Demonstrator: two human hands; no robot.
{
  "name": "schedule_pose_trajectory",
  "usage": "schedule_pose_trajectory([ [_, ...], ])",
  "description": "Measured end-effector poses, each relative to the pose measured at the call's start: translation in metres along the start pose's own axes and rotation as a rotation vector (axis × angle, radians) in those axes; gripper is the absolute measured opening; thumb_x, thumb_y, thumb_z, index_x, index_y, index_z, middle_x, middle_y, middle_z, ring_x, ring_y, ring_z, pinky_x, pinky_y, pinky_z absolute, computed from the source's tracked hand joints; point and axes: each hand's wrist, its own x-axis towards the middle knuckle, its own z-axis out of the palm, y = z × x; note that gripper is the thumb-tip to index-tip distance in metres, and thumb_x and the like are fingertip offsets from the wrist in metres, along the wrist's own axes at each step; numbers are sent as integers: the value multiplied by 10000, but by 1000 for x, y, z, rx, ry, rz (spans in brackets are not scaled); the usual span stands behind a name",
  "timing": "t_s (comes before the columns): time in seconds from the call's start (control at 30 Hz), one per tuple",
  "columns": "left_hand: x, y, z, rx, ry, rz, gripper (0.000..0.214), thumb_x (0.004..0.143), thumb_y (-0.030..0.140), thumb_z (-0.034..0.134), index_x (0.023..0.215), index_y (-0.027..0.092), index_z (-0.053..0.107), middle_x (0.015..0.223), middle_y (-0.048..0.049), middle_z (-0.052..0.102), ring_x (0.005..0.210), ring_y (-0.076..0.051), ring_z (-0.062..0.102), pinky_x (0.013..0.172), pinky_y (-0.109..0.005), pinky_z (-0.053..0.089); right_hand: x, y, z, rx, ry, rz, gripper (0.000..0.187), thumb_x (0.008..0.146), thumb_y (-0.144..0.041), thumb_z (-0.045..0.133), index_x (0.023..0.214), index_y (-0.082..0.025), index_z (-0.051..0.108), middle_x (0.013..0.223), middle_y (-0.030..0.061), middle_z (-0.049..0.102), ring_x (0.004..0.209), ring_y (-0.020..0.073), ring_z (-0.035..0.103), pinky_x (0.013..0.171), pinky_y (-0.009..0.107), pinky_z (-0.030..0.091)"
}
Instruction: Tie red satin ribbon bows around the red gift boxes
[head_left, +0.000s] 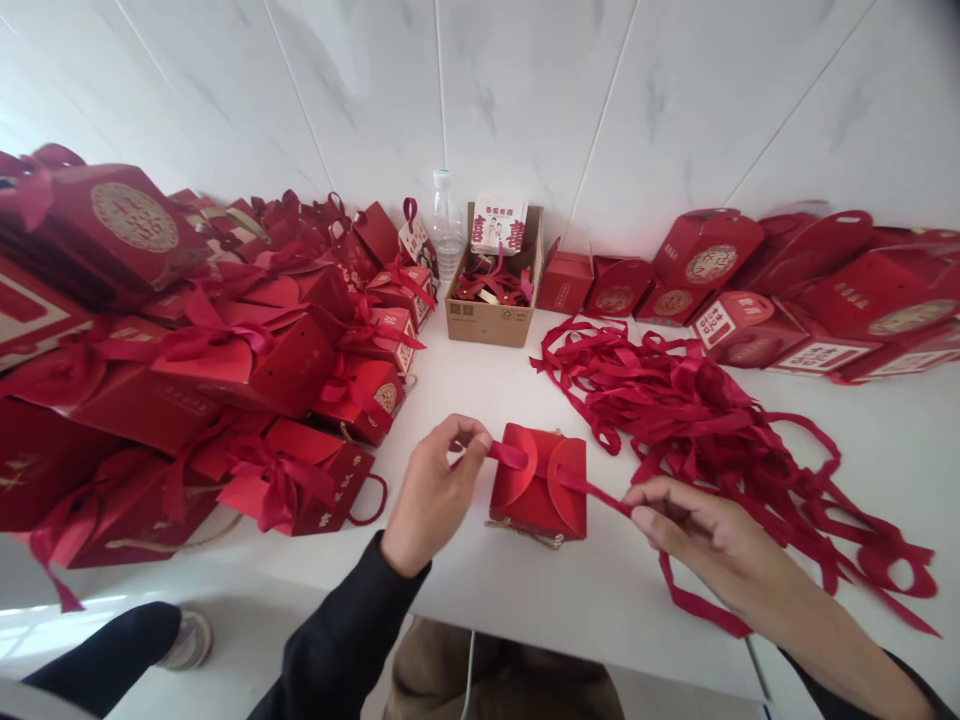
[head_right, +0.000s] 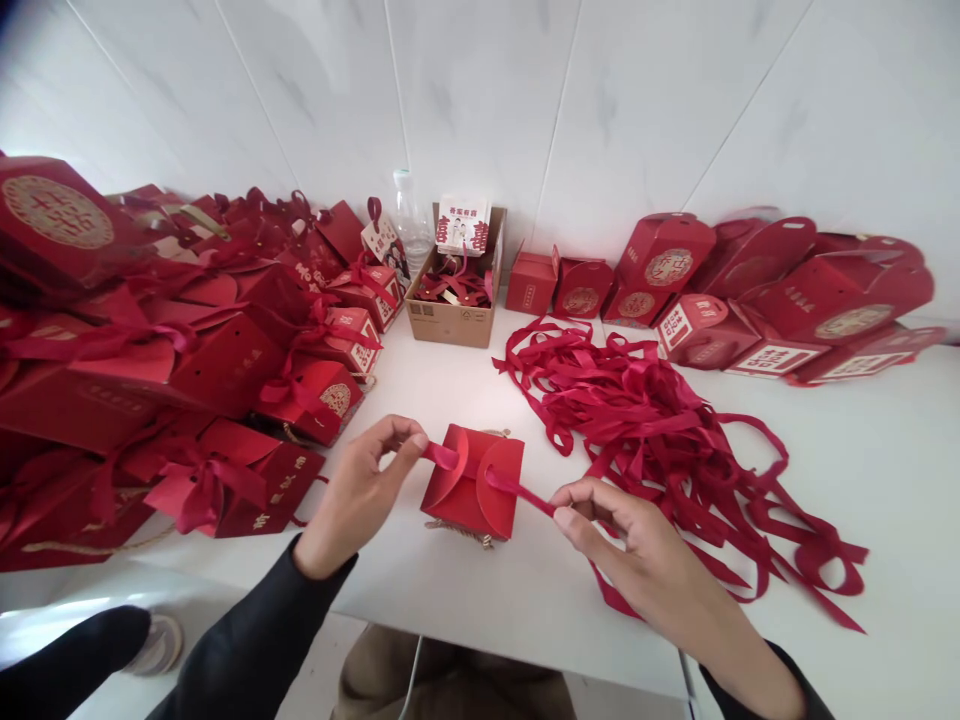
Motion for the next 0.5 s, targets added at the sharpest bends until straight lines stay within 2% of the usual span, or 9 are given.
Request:
schedule_pose_trajectory([
  [0.13,13,-6,-21,133,214,62,158,944,370,593,893,227,637,909,-54,689,933,-249,619,890,-372,459,-3,4,-6,-18,4,9,435,895,-675,674,881,-243,713,766,4,591,678,182,502,591,280,418],
  [0.2,11,-5,-25,187,311,97,129,925,355,609,943,230,633,1014,-81,681,1044,-280,599,961,-401,431,-3,5,-7,-25,29,25,409,872,-661,708,895,-252,716,772,1,596,694,191,515,615,287,435],
  [0.27,1,-2,-23,256,387,116,128,920,356,612,944,230,622,1013,-83,664,1031,-283,598,953,-398,427,-3,5,-7,-9,22,27,384,864,-636,728,855,-253,703,744,-6,576,684,190,507,606,284,428],
  [0.33,-14,0,-17,302,318,61,218,967,405,554,841,234,604,842,-50,643,827,-249,607,802,-362,445,-2,6,-7,-8,-19,19,374,877,-612,725,808,-247,687,704,-11,546,642,177,476,567,274,399],
  [0.4,-28,1,-9,269,90,-54,403,1023,477,452,726,237,582,676,-24,604,659,-224,572,663,-340,408,0,8,-9,-28,-37,6,377,892,-607,713,801,-242,684,703,-11,537,624,168,462,545,268,383],
  [0.47,-36,-1,0,188,-105,-125,485,1038,523,402,695,239,595,649,-30,622,646,-233,582,641,-344,404,2,9,-10,-40,-41,-3,375,898,-609,710,823,-242,686,715,-11,539,629,166,470,550,263,398],
  [0.5,-38,-3,3,144,-143,-136,474,1032,533,414,731,238,629,705,-44,665,698,-247,612,673,-353,429,2,10,-10,-31,-47,-7,371,901,-606,710,832,-243,685,724,-10,548,642,168,486,566,264,418],
])
